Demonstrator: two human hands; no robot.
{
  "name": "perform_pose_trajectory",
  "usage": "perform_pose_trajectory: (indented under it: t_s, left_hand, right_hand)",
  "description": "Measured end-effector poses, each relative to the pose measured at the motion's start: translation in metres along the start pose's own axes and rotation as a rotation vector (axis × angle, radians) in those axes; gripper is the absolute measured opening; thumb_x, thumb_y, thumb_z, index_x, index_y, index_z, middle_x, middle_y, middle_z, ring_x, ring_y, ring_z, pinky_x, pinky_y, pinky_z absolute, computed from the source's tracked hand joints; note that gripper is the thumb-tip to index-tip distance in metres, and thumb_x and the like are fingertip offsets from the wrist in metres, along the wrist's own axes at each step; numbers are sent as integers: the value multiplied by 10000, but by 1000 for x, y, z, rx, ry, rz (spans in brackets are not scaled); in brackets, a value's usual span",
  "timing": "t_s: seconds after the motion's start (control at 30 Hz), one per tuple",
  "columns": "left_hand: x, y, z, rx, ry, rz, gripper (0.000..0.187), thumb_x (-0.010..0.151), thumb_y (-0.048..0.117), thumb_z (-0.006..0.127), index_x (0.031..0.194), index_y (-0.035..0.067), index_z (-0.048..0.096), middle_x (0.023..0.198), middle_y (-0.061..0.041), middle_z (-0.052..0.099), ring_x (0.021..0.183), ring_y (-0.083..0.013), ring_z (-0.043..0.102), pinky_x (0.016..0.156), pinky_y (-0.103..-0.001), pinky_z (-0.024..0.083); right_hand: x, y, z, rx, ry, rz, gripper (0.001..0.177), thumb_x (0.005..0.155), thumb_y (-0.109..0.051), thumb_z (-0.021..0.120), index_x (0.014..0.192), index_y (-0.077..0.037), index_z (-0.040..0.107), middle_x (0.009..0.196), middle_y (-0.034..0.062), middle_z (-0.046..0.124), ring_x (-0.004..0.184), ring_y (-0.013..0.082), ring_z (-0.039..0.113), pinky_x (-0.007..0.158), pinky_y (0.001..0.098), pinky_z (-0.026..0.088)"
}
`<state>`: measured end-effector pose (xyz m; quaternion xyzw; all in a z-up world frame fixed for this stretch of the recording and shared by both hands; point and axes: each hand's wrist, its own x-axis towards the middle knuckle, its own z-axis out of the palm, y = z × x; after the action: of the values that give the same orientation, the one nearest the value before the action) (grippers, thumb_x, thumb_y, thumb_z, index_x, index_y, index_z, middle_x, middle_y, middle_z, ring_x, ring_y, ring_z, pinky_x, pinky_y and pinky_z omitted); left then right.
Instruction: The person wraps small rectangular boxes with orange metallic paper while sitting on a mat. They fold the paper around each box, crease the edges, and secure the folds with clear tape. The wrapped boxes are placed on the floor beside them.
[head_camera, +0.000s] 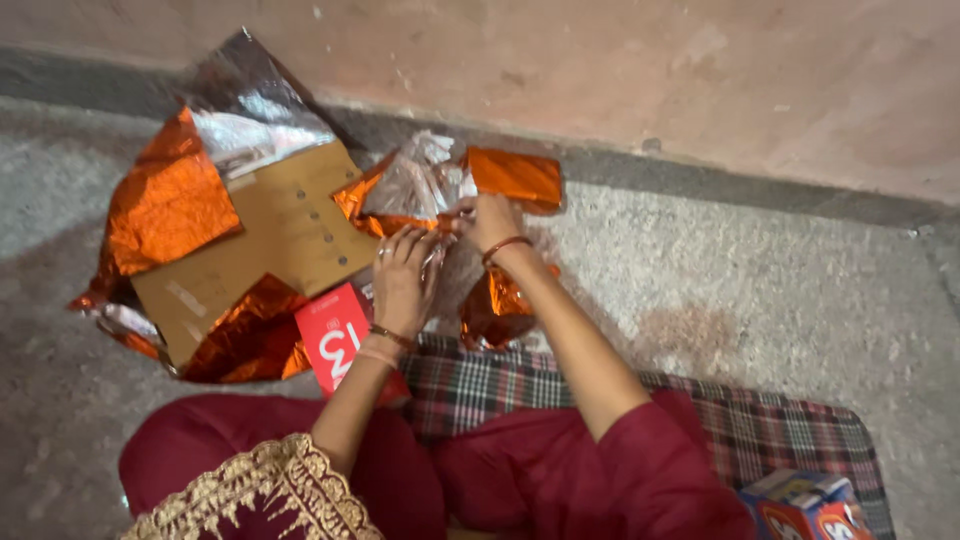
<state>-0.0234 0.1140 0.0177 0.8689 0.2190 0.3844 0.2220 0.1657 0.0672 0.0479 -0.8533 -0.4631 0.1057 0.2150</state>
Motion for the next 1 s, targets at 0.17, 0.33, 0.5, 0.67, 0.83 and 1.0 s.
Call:
perform_pose_trajectory:
  t_s: [0.17, 0.33, 0.5, 0.67, 0.83, 1.0]
  left_hand:
    - [5, -38, 17, 90, -12, -12, 333, 992, 186, 599, 1288, 40, 645, 1328, -112, 636, 1337, -315, 517, 1188, -520, 305]
    - [20, -68, 47, 279, -73, -22, 380, 953, 155, 577, 1319, 86, 653, 1334, -95, 644, 1349, -304, 512, 1221, -541, 269]
    - [32, -77, 64, 339, -142, 12, 294, 916, 177, 592, 1184, 111, 695, 1249, -93, 667, 1347, -328, 507, 1150, -564, 286]
    - [39, -73, 67, 278, -245, -104, 164, 940, 234, 621, 962, 120, 736, 1066, -80, 690, 1217, -316, 564, 1072, -518, 364]
    - [47, -71, 64, 442, -151, -51, 163, 894, 243, 644, 959, 127, 737, 1016, -87, 704, 1112, -305, 598, 1085, -558, 342]
    - [48, -86, 50, 453, -69, -66, 211, 986, 283, 607, 943, 104, 710, 1000, -100, 699, 1100, -322, 600, 1136, -560, 315]
  right_hand:
    - [34, 8, 35, -86, -105, 61, 196, 810, -243, 805, 1005, -234, 794, 1009, 47, 775, 989, 254, 719, 893, 434, 507]
    - [43, 15, 47, -70, -136, 184, 65, 842, -229, 784, 892, -200, 814, 934, 60, 789, 901, 264, 740, 843, 408, 566]
    - [35, 20, 33, -97, -114, 22, 91, 783, -249, 806, 871, -226, 815, 905, 57, 795, 878, 251, 742, 828, 407, 554]
    - [23, 14, 17, -176, 8, -182, 93, 746, -209, 805, 836, -215, 828, 850, 71, 782, 845, 271, 730, 830, 414, 540]
    - [5, -2, 2, -154, 188, -374, 106, 687, -138, 790, 790, -155, 812, 824, 63, 767, 838, 289, 705, 814, 458, 519]
    - [-10, -12, -23, -21, 108, -286, 83, 760, -121, 774, 836, -137, 804, 864, 78, 756, 816, 276, 721, 764, 409, 553]
